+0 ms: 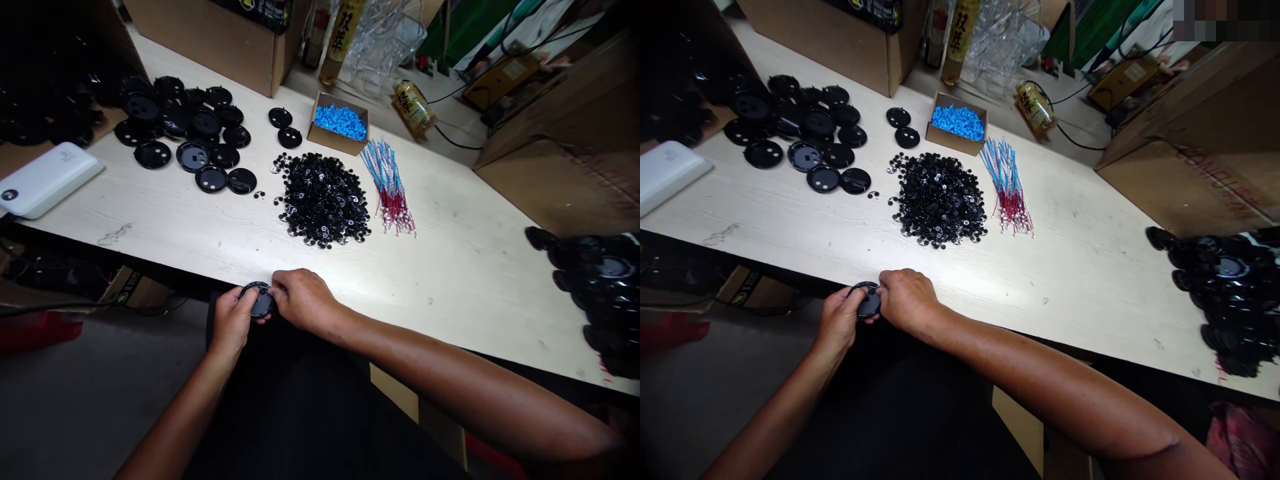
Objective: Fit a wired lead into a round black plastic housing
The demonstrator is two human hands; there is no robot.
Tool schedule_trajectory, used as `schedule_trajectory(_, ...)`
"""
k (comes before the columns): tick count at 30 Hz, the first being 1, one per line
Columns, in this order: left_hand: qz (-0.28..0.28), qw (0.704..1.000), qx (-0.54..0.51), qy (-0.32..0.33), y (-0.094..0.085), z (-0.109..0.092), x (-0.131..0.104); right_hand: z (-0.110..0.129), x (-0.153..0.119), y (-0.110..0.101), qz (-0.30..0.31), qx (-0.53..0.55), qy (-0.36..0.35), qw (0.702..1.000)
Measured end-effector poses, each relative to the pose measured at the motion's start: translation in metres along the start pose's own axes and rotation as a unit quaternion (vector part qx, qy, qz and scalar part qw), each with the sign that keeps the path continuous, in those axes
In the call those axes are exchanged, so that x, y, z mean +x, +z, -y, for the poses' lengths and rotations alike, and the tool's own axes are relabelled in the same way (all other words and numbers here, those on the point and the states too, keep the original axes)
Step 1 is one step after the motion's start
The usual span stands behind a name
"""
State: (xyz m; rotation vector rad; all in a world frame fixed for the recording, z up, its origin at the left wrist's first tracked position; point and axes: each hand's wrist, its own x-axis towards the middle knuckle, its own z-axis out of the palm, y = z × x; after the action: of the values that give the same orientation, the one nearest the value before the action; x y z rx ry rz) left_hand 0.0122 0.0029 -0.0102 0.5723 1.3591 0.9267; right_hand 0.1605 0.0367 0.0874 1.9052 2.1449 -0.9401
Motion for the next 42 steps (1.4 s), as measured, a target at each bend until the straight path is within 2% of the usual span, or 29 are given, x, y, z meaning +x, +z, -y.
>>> schedule_trajectory(11, -0.007, 1.0, -0.003, 0.001, 0.002, -0.003, -0.001, 0.005, 0.009, -0.006, 0.026, -0.022, -0.004, 0.999)
schedule_trajectory(16, -0.008, 1.0, 0.002, 0.004, 0.004, -0.007, -0.001, 0.005, 0.013, -0.004, 0.027, -0.058, -0.029, 0.998)
schedule_trajectory(25, -0.012, 1.0, 0.013, 0.014, 0.002, -0.007, -0.002, 0.005, 0.004, -0.002, -0.005, -0.094, -0.067, 0.993)
schedule_trajectory(33, -0.016, 0.999, 0.011, 0.033, 0.002, -0.006, -0.006, 0.0, -0.008, 0.001, -0.036, -0.092, -0.061, 0.993)
schedule_trajectory(42, -0.03, 0.998, 0.005, 0.048, 0.006, -0.003, -0.005, 0.0, -0.007, 0.003, -0.061, -0.058, -0.048, 0.995)
